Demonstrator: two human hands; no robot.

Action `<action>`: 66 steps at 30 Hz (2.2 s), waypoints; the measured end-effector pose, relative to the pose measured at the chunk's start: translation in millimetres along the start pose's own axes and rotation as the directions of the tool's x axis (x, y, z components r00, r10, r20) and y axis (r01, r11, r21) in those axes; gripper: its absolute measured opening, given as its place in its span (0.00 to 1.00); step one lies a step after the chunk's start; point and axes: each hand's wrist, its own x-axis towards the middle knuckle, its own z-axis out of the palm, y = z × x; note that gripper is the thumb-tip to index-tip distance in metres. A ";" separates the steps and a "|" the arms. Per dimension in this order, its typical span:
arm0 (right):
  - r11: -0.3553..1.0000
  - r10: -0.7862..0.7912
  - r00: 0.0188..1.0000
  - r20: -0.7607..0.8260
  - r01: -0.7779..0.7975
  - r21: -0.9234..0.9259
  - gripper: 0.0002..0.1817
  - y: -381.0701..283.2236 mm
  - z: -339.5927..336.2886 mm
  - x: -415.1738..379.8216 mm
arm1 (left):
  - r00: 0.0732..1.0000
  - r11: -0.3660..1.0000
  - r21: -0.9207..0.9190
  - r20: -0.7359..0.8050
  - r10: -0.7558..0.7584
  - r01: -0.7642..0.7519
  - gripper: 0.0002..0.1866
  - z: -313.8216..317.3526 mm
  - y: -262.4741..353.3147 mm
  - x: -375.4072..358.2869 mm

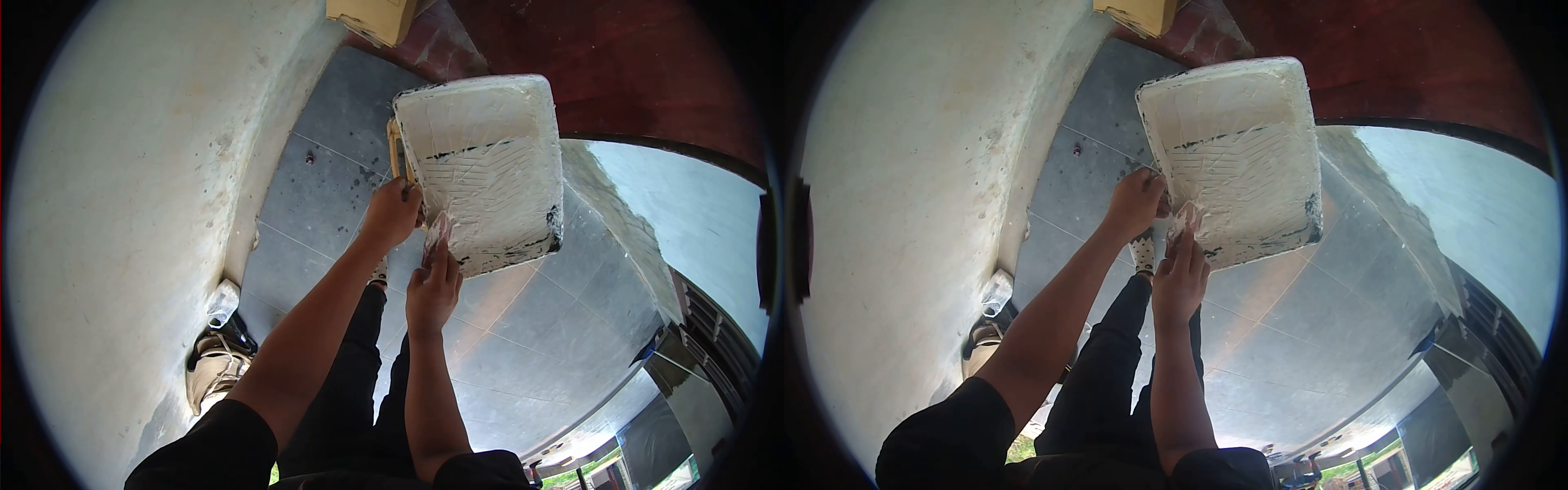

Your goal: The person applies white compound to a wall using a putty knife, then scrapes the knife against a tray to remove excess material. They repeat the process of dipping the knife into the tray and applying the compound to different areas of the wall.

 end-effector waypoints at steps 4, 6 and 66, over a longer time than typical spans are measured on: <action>0.998 0.016 1.000 -0.023 -0.017 -0.065 0.26 -8.3 11.1 -0.3 | 0.991 0.977 0.176 -0.036 0.129 -0.120 0.17 0.3 -9.6 8.6; 0.995 0.044 0.999 0.004 -0.043 -0.087 0.25 -11.1 11.1 -3.1 | 0.990 0.977 0.179 -0.053 0.128 -0.117 0.17 4.6 -12.9 11.7; 0.887 0.272 0.962 0.008 -0.254 0.385 0.10 57.1 -59.1 70.8 | 0.993 0.984 -0.148 -0.042 -0.111 0.104 0.17 -0.3 4.2 -11.6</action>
